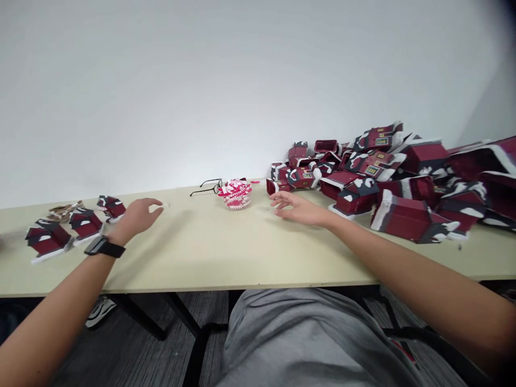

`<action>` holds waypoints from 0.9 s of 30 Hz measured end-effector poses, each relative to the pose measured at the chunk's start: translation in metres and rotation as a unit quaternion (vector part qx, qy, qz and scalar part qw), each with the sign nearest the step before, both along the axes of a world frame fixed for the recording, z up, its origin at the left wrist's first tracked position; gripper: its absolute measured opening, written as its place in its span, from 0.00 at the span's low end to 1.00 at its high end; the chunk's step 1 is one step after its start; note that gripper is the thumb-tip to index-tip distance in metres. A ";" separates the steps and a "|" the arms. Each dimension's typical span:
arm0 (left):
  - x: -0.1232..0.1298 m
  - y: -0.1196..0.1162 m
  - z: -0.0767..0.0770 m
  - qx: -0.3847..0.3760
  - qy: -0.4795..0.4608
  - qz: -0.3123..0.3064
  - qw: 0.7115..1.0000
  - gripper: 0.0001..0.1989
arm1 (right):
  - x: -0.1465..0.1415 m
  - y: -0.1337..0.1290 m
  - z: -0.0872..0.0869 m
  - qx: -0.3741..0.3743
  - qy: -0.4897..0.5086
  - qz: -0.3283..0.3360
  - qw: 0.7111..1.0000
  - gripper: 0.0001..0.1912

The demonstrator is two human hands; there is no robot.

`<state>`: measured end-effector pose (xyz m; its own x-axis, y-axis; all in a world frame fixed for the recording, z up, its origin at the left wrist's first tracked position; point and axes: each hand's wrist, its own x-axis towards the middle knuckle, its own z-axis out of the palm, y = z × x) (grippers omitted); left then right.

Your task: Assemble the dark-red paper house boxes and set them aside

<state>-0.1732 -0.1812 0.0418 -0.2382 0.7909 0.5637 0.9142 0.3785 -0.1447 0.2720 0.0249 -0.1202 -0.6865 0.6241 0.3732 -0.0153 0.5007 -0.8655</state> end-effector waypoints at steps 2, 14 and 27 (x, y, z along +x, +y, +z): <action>0.034 0.021 -0.009 -0.027 -0.001 -0.050 0.998 0.26 | 0.001 0.000 0.000 0.017 0.000 -0.018 1.000 0.26; 0.202 0.128 -0.034 -0.097 0.063 -0.228 0.967 0.25 | 0.021 0.028 0.010 0.257 0.007 -0.350 0.901 0.13; 0.158 0.152 -0.058 -0.049 -0.095 -0.296 0.949 0.18 | 0.086 0.058 0.018 0.064 -0.136 -0.444 0.883 0.22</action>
<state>-0.0150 -0.0290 -0.0159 0.1743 0.8640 0.4724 0.9755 -0.2170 0.0370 0.3584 0.0828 -0.1024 -0.0227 0.9259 0.3770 0.6324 0.3054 -0.7119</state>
